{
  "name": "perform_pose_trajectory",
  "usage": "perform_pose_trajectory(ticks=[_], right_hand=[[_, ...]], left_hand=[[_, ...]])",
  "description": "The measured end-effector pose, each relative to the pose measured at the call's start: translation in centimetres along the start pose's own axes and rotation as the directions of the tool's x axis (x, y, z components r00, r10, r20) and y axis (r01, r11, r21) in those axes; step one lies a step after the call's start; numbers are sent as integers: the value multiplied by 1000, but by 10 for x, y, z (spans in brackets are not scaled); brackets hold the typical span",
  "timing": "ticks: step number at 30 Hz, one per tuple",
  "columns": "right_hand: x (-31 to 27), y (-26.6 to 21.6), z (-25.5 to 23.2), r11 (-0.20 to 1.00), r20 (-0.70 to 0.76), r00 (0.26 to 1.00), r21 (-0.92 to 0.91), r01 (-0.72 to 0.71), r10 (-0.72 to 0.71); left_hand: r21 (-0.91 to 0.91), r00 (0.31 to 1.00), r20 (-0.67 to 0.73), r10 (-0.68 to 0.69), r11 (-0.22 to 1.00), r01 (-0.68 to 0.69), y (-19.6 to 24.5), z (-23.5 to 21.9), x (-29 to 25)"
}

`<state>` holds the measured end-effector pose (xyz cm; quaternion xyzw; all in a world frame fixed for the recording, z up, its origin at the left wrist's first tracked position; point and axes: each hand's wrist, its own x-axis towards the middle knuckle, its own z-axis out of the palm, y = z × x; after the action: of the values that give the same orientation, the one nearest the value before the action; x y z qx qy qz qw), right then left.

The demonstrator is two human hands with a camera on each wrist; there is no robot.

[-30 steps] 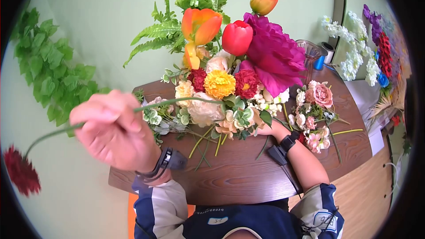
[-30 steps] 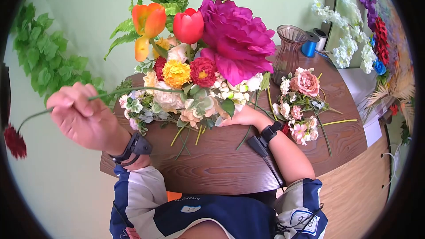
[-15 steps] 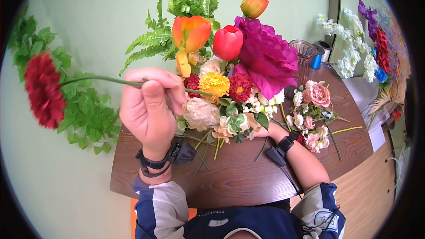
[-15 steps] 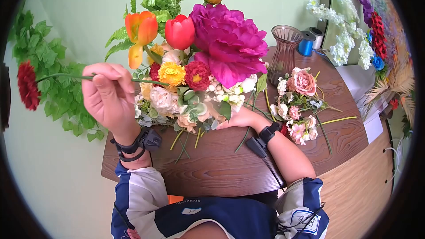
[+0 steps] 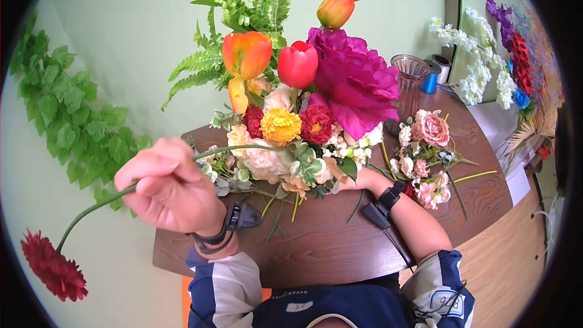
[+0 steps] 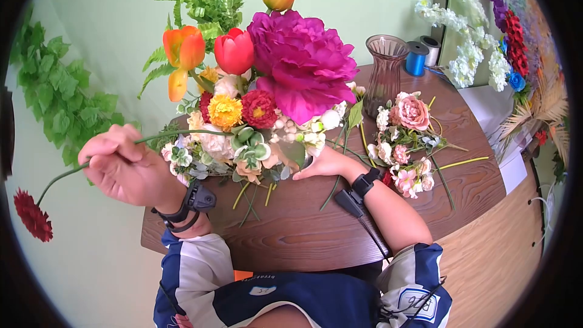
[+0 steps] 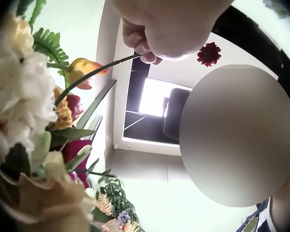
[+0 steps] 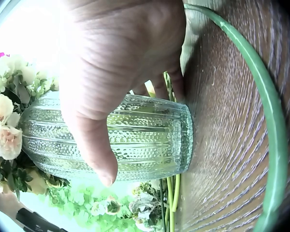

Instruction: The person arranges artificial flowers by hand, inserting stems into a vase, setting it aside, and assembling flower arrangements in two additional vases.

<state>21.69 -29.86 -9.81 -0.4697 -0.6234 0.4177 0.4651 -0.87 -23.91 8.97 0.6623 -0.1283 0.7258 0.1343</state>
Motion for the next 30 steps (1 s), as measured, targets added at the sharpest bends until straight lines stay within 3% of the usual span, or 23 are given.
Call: perform_pose_trajectory(ticks=[2, 4, 5, 8, 10, 11, 13, 14, 16, 18, 20, 21, 22, 24, 25, 28, 29, 30], right_hand=[[0, 2, 0, 998, 21, 998, 15, -63, 63], [3, 8, -1, 998, 7, 999, -50, -34, 34], [3, 11, -1, 993, -2, 1000, -121, -6, 5], [4, 13, 1, 998, -19, 1000, -59, 8, -9], [7, 23, 0, 999, -10, 1000, -34, 28, -28], [8, 26, 1, 999, -1, 999, -8, 45, -45], [6, 22, 1, 1000, 5, 1000, 24, 2, -2], [5, 20, 1, 997, 12, 999, 57, -42, 42], [6, 21, 2, 997, 16, 999, 66, -45, 44], [5, 21, 1, 996, 14, 999, 77, -50, 49], [5, 19, 1, 996, 18, 998, 67, -63, 62], [5, 20, 1, 995, 21, 998, 71, -65, 63], [6, 23, 1, 1000, 8, 1000, -2, -26, 26], [7, 27, 0, 997, -3, 1000, -75, 14, -14], [8, 29, 0, 994, -7, 999, -104, 38, -39], [9, 32, -1, 989, -6, 998, -129, 68, -69], [9, 32, 0, 990, -1, 997, -122, 75, -75], [10, 32, -1, 990, 1, 997, -124, 74, -74]], left_hand=[[-1, 998, -58, -16, 1000, 15, 4, -5, -2], [-11, 1000, -31, -5, 1000, 4, 2, -8, -9], [-32, 1000, 30, 1, 999, 0, 0, -8, -13], [-118, 991, 134, -19, 992, 35, -6, -8, -24], [-137, 929, 345, -130, 973, 187, -10, -5, -27], [-138, 930, 345, -129, 973, 187, -10, -2, -28], [-67, 798, 521, -302, 918, 392, -8, 4, -30], [-110, 761, 531, -372, 861, 497, -8, 8, -32], [-80, 700, 587, -406, 832, 550, -8, 8, -30], [-123, 688, 616, -384, 816, 565, -10, 10, -29], [75, 558, 680, -477, 802, 593, -4, 10, -25], [88, 541, 669, -509, 778, 622, -1, 14, -27], [92, 539, 669, -512, 776, 623, 0, 15, -29], [92, 652, 653, -386, 895, 437, -1, 16, -33], [124, 592, 654, -471, 838, 531, 3, 15, -27], [273, 586, 628, -512, 850, 450, 9, 6, -17], [315, 659, 559, -504, 864, 394, 11, 8, -14], [316, 660, 557, -505, 863, 395, 11, 6, -14]])
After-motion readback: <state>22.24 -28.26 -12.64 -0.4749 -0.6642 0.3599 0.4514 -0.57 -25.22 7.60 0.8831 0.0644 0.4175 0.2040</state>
